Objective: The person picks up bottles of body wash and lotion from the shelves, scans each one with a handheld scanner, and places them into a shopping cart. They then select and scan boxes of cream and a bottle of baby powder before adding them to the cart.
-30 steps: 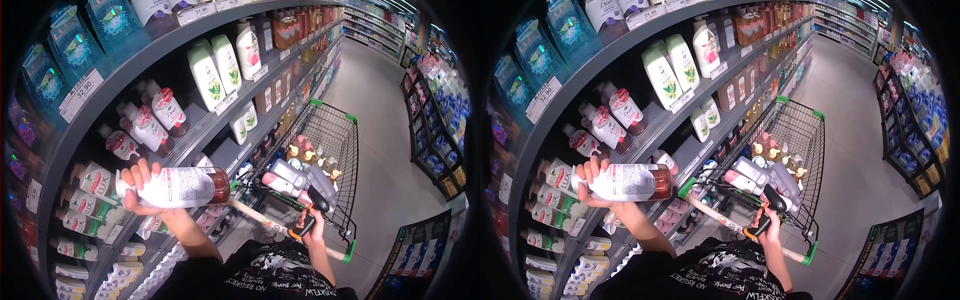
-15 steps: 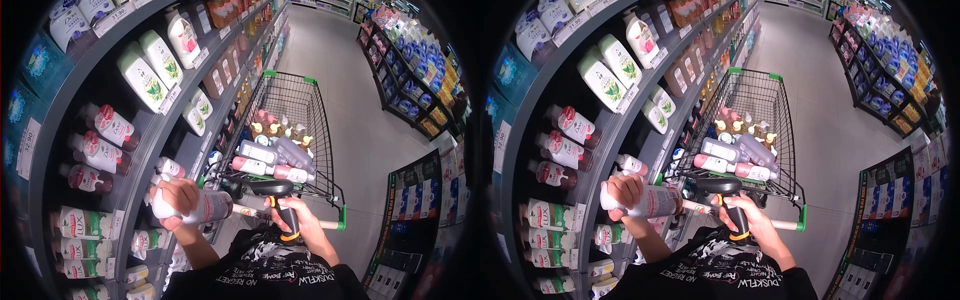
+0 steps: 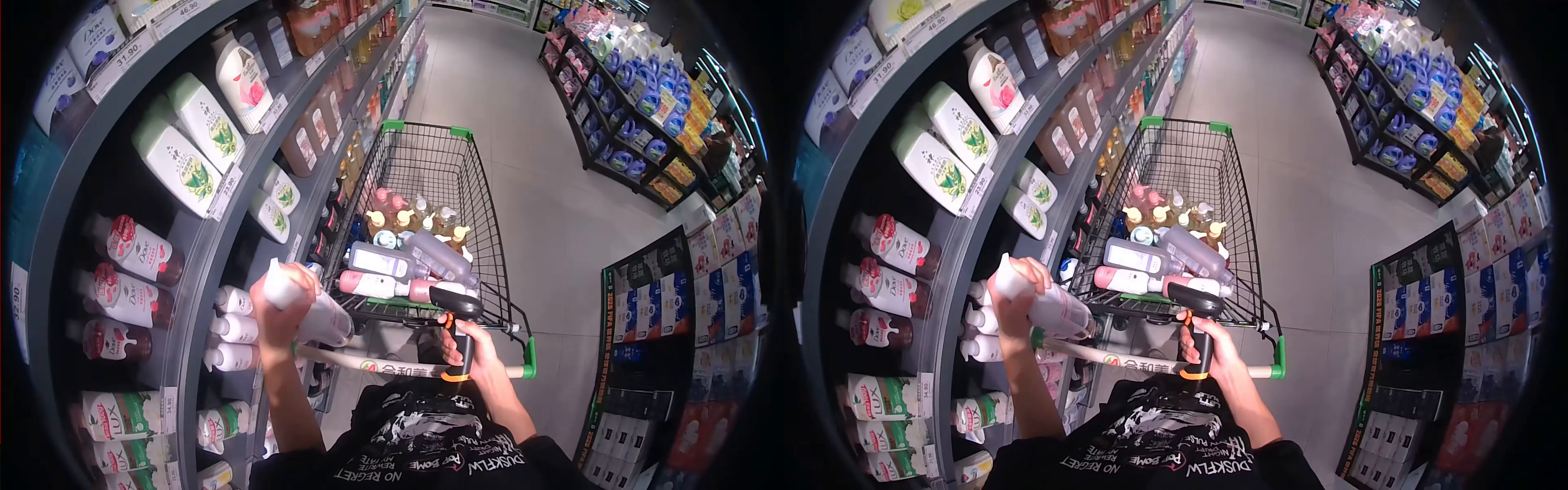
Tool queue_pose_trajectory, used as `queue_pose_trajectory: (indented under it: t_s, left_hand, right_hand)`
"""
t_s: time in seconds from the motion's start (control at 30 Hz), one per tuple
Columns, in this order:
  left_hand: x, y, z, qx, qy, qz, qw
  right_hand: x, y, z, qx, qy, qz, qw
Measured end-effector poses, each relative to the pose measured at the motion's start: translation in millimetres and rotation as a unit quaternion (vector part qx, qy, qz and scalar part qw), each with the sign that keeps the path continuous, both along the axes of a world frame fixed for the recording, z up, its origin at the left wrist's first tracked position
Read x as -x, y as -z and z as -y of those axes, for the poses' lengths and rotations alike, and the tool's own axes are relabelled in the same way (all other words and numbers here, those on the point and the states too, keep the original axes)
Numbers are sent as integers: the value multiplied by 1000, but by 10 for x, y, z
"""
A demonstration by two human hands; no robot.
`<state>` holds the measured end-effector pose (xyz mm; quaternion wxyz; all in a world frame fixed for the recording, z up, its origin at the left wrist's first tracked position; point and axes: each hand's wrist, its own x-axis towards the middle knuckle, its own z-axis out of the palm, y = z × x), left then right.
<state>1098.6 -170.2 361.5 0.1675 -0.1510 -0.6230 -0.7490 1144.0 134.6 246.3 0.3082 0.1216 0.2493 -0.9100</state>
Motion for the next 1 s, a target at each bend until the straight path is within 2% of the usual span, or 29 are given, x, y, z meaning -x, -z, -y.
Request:
queue_pose_trajectory:
  t_s: [0.03, 0.1, 0.17, 0.23, 0.37, 0.43, 0.5, 0.6, 0.7, 0.87, 0.9, 1.0]
  left_hand:
    - [112, -22, -88, 49, -47, 23, 997]
    - [380, 160, -174, 101, -10, 68, 992]
    - [608, 316, -411, 124, 40, 60, 990]
    - [877, 526, -572, 356, 14, -39, 934]
    - [1389, 1322, -886, 469, 33, -123, 874]
    - [1572, 1657, -1017, 542, 74, -112, 829]
    - [1781, 2183, -1069, 656, 120, -55, 743]
    - [1957, 2605, -1156, 751, 146, -18, 644]
    - [2057, 2791, -1187, 757, 117, 35, 641]
    - [2117, 2881, -1022, 710, 85, 139, 685]
    - [2104, 2832, -963, 686, 88, 168, 703]
    - [1948, 2649, -679, 685, 70, 182, 702]
  right_hand:
    - [-33, 56, -84, 2, 26, -1, 1000]
    - [-109, 150, -225, -1, 72, 11, 997]
    - [-147, 186, -298, 29, 127, 27, 991]
    - [-134, 192, -300, 35, 147, 16, 988]
    - [-69, 184, -220, -21, 126, 22, 992]
    - [-53, 176, -210, -28, 115, 29, 993]
    - [-48, 227, -217, -5, 121, 35, 992]
    - [-43, 176, -227, -28, 127, 38, 991]
    - [-35, 187, -221, -32, 144, 53, 988]
    - [2, 198, -204, -41, 143, 82, 985]
    - [11, 203, -208, -40, 136, 82, 986]
    - [19, 225, -211, -44, 130, 94, 986]
